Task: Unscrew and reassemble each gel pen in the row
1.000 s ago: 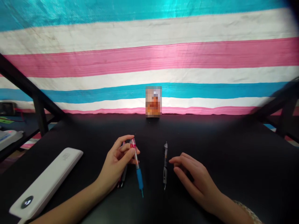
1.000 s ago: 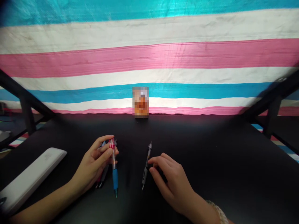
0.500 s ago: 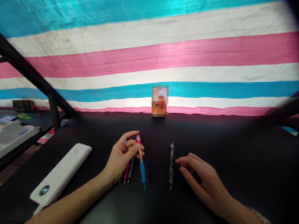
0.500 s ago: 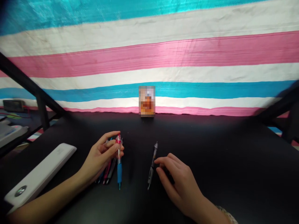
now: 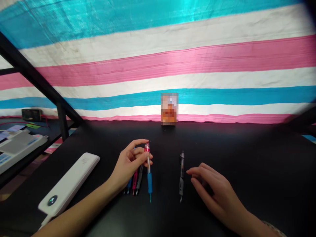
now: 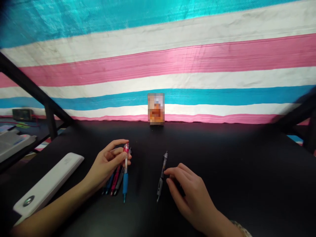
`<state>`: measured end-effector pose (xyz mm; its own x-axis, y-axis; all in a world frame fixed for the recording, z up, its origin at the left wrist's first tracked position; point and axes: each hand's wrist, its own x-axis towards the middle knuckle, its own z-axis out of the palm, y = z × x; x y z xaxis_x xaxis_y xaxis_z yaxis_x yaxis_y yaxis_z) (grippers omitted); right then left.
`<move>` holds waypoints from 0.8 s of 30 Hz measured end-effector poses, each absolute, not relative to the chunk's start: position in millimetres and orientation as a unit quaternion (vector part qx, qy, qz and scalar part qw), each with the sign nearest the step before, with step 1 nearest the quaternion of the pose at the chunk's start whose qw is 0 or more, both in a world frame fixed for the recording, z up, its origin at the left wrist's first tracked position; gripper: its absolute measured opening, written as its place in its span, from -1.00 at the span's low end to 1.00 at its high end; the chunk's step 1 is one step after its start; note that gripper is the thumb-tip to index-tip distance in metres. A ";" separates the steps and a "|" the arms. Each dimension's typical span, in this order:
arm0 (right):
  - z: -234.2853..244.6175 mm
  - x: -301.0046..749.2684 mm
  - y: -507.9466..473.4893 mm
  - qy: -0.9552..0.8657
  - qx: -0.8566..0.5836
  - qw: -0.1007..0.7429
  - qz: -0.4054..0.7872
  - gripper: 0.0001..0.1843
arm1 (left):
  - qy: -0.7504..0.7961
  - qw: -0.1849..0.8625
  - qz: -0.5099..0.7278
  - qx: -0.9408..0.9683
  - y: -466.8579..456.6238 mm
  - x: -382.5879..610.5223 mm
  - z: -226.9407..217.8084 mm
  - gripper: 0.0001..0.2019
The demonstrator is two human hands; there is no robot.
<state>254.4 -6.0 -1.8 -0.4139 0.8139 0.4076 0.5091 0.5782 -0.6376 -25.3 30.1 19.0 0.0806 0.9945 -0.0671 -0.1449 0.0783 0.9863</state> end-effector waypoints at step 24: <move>1.6 254.8 -3.5 -0.804 -0.410 0.385 0.192 -0.82 | 0.508 0.162 0.220 0.817 61.1 -15.5 15.5 -0.74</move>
